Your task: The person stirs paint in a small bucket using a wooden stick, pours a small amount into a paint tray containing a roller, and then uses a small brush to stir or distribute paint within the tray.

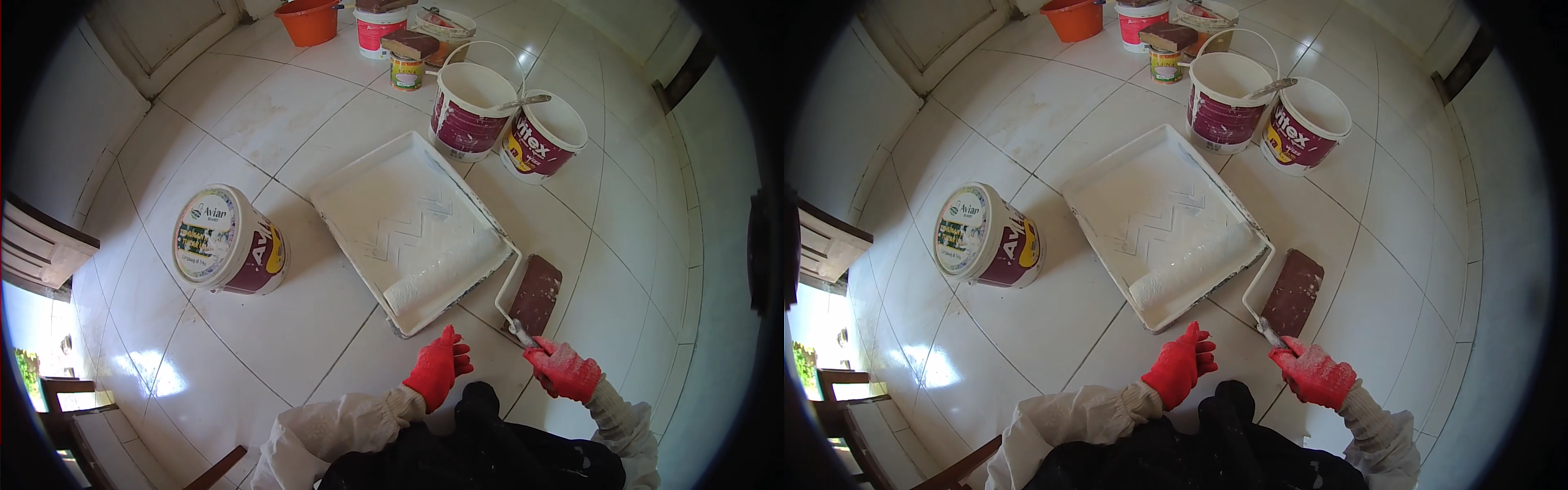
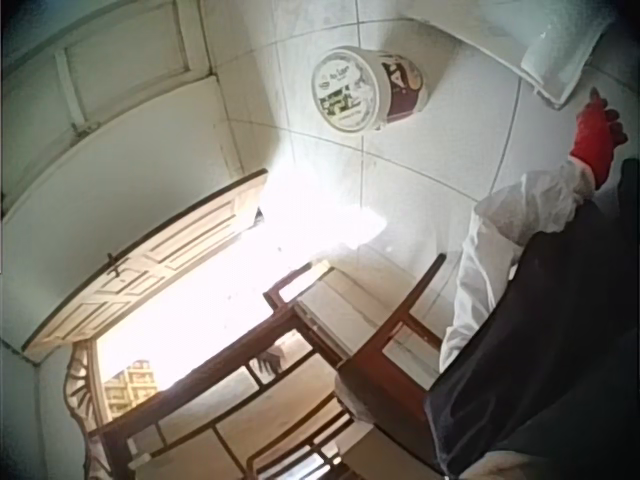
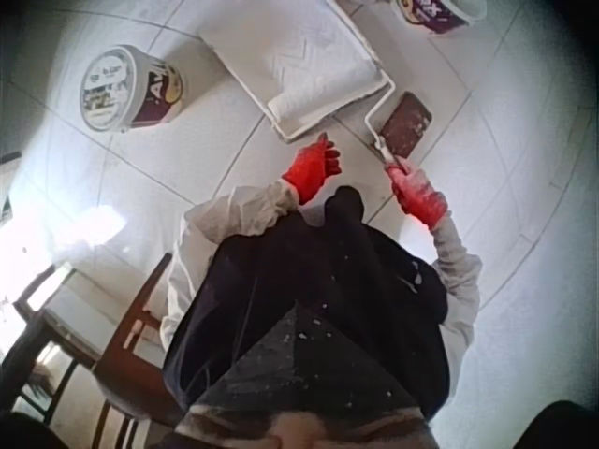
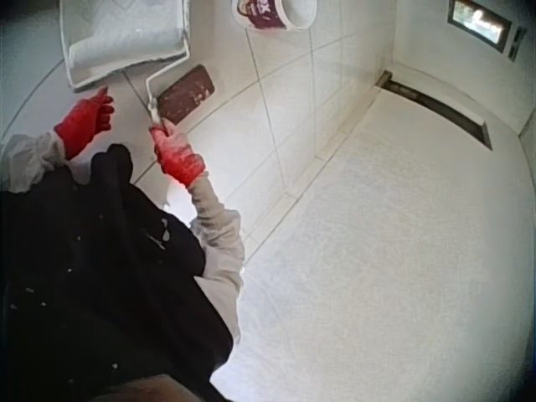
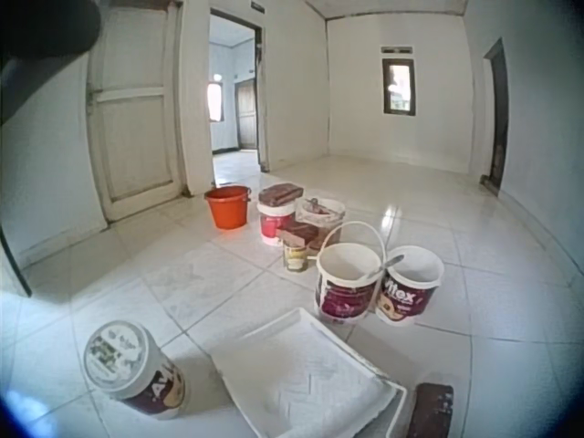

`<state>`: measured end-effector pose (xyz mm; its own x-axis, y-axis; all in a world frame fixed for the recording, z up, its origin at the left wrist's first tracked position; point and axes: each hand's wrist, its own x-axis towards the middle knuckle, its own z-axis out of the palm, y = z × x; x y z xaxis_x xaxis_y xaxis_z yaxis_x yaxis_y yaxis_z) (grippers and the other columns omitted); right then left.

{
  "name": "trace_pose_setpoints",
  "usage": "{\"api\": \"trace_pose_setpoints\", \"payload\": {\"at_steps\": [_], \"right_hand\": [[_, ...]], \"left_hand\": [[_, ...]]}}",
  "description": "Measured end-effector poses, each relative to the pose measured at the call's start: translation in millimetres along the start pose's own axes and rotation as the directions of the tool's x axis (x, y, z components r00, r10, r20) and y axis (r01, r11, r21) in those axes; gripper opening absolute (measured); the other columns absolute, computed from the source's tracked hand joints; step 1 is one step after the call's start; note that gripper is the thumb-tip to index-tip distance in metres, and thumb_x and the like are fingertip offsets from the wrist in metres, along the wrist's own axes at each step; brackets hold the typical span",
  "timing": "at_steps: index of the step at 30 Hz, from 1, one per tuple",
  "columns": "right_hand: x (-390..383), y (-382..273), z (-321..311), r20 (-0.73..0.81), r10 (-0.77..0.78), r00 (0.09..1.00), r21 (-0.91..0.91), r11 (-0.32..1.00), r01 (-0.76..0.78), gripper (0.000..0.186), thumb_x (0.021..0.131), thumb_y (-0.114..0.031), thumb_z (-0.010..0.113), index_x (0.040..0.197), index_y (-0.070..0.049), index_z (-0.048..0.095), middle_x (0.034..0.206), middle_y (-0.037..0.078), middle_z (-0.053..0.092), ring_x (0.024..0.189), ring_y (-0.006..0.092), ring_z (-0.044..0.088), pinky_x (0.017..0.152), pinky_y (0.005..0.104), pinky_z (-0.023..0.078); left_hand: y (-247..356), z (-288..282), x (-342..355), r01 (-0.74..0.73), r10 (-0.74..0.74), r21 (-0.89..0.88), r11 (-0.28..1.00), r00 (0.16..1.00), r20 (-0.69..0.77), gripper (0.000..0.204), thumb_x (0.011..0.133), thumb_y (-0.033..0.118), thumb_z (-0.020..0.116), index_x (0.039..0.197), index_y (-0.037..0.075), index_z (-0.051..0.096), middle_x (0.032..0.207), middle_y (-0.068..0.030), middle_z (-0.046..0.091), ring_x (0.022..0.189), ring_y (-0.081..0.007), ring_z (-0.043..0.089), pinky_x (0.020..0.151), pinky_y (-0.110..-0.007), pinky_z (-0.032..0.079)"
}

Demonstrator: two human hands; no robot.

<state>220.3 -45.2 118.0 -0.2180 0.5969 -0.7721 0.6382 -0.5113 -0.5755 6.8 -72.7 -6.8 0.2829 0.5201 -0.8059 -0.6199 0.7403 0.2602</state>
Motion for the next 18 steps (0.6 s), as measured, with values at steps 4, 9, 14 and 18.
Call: {"api": "trace_pose_setpoints", "payload": {"at_steps": [4, 9, 14, 18], "right_hand": [[6.0, -10.4, 4.4, -0.02, 0.172, 0.985, 0.127, 0.978, -0.168, 0.018, 0.091, -0.025, 0.051, 0.096, -0.007, 0.05, 0.058, 0.0, 0.048, 0.041, 0.0101, 0.047, 0.037, 0.0254, 0.038], [31.7, -18.0, 6.1, -0.048, 0.141, 0.989, 0.018, 0.99, -0.14, 0.031, 0.091, -0.036, 0.05, 0.105, -0.009, 0.053, 0.062, 0.001, 0.047, 0.047, 0.0109, 0.046, 0.043, 0.0275, 0.04], [40.1, -40.4, 8.7, -0.054, 0.074, 0.996, 0.142, 0.988, -0.065, 0.024, 0.092, -0.032, 0.05, 0.095, -0.008, 0.052, 0.057, 0.001, 0.045, 0.04, 0.0108, 0.043, 0.036, 0.0272, 0.036], [26.3, -37.2, -0.7, -0.077, 0.134, 0.988, 0.122, 0.985, -0.124, 0.027, 0.091, -0.034, 0.05, 0.103, -0.01, 0.054, 0.061, 0.0, 0.046, 0.044, 0.0098, 0.046, 0.038, 0.0258, 0.039]], "left_hand": [[3.1, -1.4, -3.6, 0.002, -0.002, 0.01, 1.0, 1.0, 0.0, 0.052, 0.093, 0.044, 0.049, 0.119, 0.0, 0.048, 0.099, -0.0104, 0.055, 0.074, -0.0177, 0.053, 0.072, -0.035, 0.053], [2.7, -3.1, -0.4, 0.008, -0.007, 0.007, 1.0, 1.0, -0.025, 0.051, 0.093, 0.044, 0.048, 0.12, 0.0, 0.048, 0.1, -0.0095, 0.055, 0.075, -0.0176, 0.054, 0.071, -0.034, 0.053], [8.5, 4.8, -10.0, 0.009, -0.008, 0.039, 0.999, 1.0, -0.027, 0.052, 0.093, 0.045, 0.049, 0.12, 0.0, 0.049, 0.099, -0.0091, 0.056, 0.075, -0.0175, 0.054, 0.071, -0.033, 0.053], [3.4, 0.1, -8.9, 0.001, -0.001, 0.032, 0.999, 1.0, 0.001, 0.052, 0.093, 0.046, 0.049, 0.119, 0.0, 0.05, 0.098, -0.0092, 0.056, 0.075, -0.0182, 0.054, 0.07, -0.034, 0.052]]}}
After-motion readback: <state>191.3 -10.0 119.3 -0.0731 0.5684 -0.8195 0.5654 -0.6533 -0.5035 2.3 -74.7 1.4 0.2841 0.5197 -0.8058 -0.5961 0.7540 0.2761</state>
